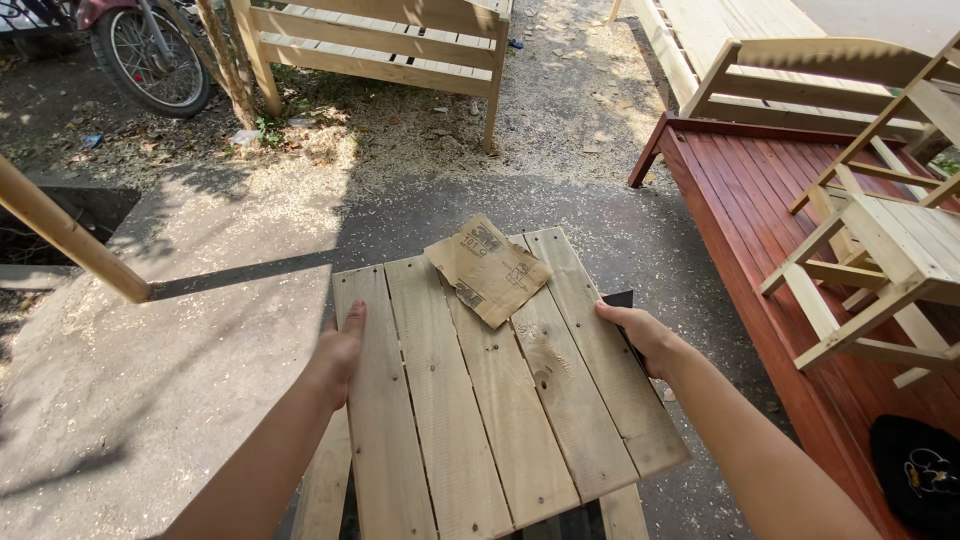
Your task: The person sands the top surface of a small wooden stool using a sandpaper sheet. They move the sandpaper back and forth across the planks, occasionally repositioning the sheet and adjusting hand placement to cover different areas.
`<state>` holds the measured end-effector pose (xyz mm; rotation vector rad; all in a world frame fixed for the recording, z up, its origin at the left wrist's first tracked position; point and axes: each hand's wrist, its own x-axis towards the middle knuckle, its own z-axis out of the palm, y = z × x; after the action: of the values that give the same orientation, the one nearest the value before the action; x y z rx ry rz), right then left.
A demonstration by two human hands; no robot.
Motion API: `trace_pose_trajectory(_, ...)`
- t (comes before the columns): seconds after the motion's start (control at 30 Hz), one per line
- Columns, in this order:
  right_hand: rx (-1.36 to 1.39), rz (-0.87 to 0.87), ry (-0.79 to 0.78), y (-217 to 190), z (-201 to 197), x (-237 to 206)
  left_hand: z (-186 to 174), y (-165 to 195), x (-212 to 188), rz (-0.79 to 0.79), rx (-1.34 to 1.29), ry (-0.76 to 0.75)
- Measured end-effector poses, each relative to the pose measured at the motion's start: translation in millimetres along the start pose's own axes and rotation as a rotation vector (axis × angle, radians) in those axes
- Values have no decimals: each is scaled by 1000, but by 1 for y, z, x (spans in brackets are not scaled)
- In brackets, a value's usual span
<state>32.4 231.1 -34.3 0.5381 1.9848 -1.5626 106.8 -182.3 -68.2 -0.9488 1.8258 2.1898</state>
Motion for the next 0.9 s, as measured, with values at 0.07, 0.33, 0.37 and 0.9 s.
trace_pose_trajectory(0.07,70,-19,11,16,-2,-9,8,11,0,-42,63,-14)
trace_pose_trajectory(0.33,221,8,108,66,4,-37,18,31,-17,-40,211,-111)
trace_pose_trajectory(0.37,228,9,115,66,7,-41,17,32,-19,-34,196,-119)
trace_pose_trajectory(0.9,-1429,-1142,384,33,214,-143,-12,10,-50,-2,321,-288)
